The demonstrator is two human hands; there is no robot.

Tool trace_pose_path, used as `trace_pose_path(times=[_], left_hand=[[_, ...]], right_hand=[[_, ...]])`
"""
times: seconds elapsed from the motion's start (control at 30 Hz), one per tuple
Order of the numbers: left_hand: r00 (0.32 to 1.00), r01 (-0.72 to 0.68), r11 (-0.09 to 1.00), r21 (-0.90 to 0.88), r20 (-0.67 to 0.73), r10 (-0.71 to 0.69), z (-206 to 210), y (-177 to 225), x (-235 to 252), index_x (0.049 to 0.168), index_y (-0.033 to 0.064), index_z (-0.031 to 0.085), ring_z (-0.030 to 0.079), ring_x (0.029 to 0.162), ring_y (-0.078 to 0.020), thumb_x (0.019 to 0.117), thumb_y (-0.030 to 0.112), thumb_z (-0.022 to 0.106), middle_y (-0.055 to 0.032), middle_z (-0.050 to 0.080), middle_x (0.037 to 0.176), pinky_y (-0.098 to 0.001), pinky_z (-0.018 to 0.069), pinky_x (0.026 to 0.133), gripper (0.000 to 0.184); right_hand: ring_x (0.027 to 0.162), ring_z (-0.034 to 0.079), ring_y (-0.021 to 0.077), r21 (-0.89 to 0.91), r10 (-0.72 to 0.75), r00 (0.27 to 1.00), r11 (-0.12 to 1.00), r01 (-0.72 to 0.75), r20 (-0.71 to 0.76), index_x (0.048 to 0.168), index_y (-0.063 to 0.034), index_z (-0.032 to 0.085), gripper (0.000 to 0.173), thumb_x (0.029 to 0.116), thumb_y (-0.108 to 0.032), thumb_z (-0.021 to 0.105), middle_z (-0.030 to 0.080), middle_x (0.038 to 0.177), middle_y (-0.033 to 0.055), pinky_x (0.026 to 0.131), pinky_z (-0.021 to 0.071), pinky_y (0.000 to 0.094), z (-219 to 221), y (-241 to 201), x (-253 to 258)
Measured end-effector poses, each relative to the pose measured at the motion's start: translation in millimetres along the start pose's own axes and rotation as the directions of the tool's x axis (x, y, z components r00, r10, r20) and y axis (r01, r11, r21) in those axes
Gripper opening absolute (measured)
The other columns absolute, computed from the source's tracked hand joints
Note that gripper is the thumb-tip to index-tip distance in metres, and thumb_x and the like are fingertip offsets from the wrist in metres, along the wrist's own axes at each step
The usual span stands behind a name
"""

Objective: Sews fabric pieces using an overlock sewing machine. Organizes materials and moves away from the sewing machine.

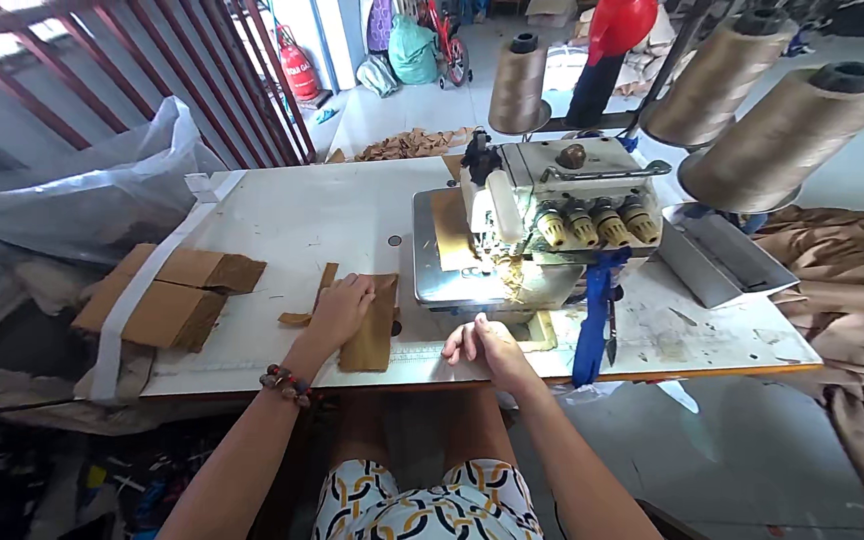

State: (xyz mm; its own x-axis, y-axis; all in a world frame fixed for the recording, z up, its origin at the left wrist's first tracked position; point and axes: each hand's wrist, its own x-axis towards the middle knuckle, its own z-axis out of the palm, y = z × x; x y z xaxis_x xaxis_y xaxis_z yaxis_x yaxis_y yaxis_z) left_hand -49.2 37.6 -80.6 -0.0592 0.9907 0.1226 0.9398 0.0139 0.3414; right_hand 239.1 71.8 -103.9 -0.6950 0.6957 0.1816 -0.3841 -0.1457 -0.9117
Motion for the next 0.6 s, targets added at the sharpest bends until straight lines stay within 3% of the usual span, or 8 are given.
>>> trace_pose_path(times=[0.17, 0.27, 0.33, 0.4, 0.47, 0.5, 0.53, 0.6], left_hand=[[0.939, -0.132, 0.990, -0.050, -0.326, 0.109, 6.1, 1.3, -7.9, 0.105, -0.0058, 0.063, 0.061, 0.107, -0.0450, 0.1039, 0.010, 0.050, -0.0260, 0.063, 0.110, -0.0641, 0.0458, 0.092, 0.021], [0.844, -0.328, 0.943, -0.051, -0.464, 0.269, -12.8, 43.5, -11.8, 0.097, -0.0050, 0.059, 0.060, 0.116, -0.0403, 0.0990, 0.009, 0.046, -0.0242, 0.063, 0.117, -0.0601, 0.0431, 0.103, 0.020], [0.832, -0.416, 0.909, -0.024, -0.412, 0.371, -20.4, 82.3, -14.0, 0.099, -0.0023, 0.061, 0.062, 0.119, -0.0356, 0.0998, 0.011, 0.046, -0.0203, 0.065, 0.120, -0.0624, 0.0372, 0.111, 0.020], [0.816, -0.470, 0.882, 0.020, -0.372, 0.443, -15.3, 110.9, -11.7, 0.105, -0.0017, 0.067, 0.066, 0.116, -0.0333, 0.0991, 0.010, 0.052, -0.0173, 0.070, 0.116, -0.0664, 0.0350, 0.112, 0.020], [0.808, -0.487, 0.870, 0.078, -0.340, 0.482, -5.0, 126.1, -7.6, 0.106, 0.0024, 0.072, 0.070, 0.110, -0.0308, 0.0999, 0.012, 0.056, -0.0124, 0.073, 0.110, -0.0714, 0.0339, 0.110, 0.020], [0.812, -0.485, 0.870, 0.086, -0.325, 0.484, -0.7, 130.9, -7.1, 0.109, 0.0046, 0.074, 0.070, 0.109, -0.0310, 0.1005, 0.015, 0.058, -0.0109, 0.073, 0.108, -0.0745, 0.0329, 0.109, 0.021], [0.826, -0.476, 0.876, 0.084, -0.300, 0.477, 1.4, 135.2, -8.3, 0.114, 0.0074, 0.074, 0.069, 0.111, -0.0318, 0.1012, 0.018, 0.058, -0.0097, 0.073, 0.110, -0.0771, 0.0307, 0.108, 0.023], [0.852, -0.449, 0.889, 0.096, -0.256, 0.458, 3.2, 141.7, -12.1, 0.124, 0.0132, 0.073, 0.066, 0.117, -0.0333, 0.1017, 0.024, 0.058, -0.0078, 0.073, 0.116, -0.0798, 0.0271, 0.108, 0.029]], right_hand=[[0.081, 0.073, 0.0123, 0.033, -0.009, 0.999, 0.999, 0.011, -0.044, 0.078, -0.0116, 0.064, 0.051, 0.1080, -0.018, 0.024, 0.075, 0.086, 0.0021, 0.079, 0.0599, 0.0285, -1.1, 0.3, -2.5], [0.087, 0.073, 0.0121, -0.033, 0.016, 0.998, 0.999, -0.018, -0.056, 0.105, -0.0060, 0.065, 0.047, 0.1057, -0.047, 0.041, 0.076, 0.098, 0.0018, 0.081, 0.0604, 0.0289, 4.7, -2.3, -2.2], [0.109, 0.069, 0.0168, -0.139, 0.024, 1.000, 0.990, -0.026, -0.015, 0.131, 0.0063, 0.053, 0.098, 0.0889, -0.082, 0.044, 0.069, 0.123, 0.0094, 0.094, 0.0577, 0.0338, 6.9, -2.8, -2.7], [0.126, 0.060, 0.0139, -0.218, 0.042, 0.999, 0.975, -0.048, -0.034, 0.145, 0.0140, 0.038, 0.127, 0.0787, -0.094, 0.036, 0.059, 0.140, 0.0144, 0.107, 0.0509, 0.0316, 11.1, -5.8, -8.3], [0.120, 0.060, 0.0052, -0.182, 0.075, 0.985, 0.978, -0.103, -0.154, 0.142, 0.0110, 0.039, 0.105, 0.0908, -0.081, 0.039, 0.062, 0.132, 0.0081, 0.103, 0.0510, 0.0261, 17.0, -9.3, -16.8], [0.111, 0.062, 0.0047, -0.107, 0.119, 0.970, 0.984, -0.144, -0.213, 0.136, 0.0079, 0.042, 0.073, 0.0995, -0.055, 0.042, 0.063, 0.122, 0.0056, 0.097, 0.0530, 0.0267, 20.1, -13.4, -18.8], [0.101, 0.067, 0.0062, -0.033, 0.156, 0.955, 0.985, -0.170, -0.253, 0.127, 0.0043, 0.048, 0.047, 0.1023, -0.035, 0.042, 0.067, 0.110, 0.0037, 0.090, 0.0568, 0.0287, 21.0, -16.1, -19.2], [0.087, 0.072, 0.0081, 0.022, 0.164, 0.951, 0.986, -0.164, -0.262, 0.112, -0.0008, 0.058, 0.021, 0.1032, -0.015, 0.044, 0.073, 0.092, 0.0005, 0.083, 0.0607, 0.0300, 19.0, -17.3, -20.6]])
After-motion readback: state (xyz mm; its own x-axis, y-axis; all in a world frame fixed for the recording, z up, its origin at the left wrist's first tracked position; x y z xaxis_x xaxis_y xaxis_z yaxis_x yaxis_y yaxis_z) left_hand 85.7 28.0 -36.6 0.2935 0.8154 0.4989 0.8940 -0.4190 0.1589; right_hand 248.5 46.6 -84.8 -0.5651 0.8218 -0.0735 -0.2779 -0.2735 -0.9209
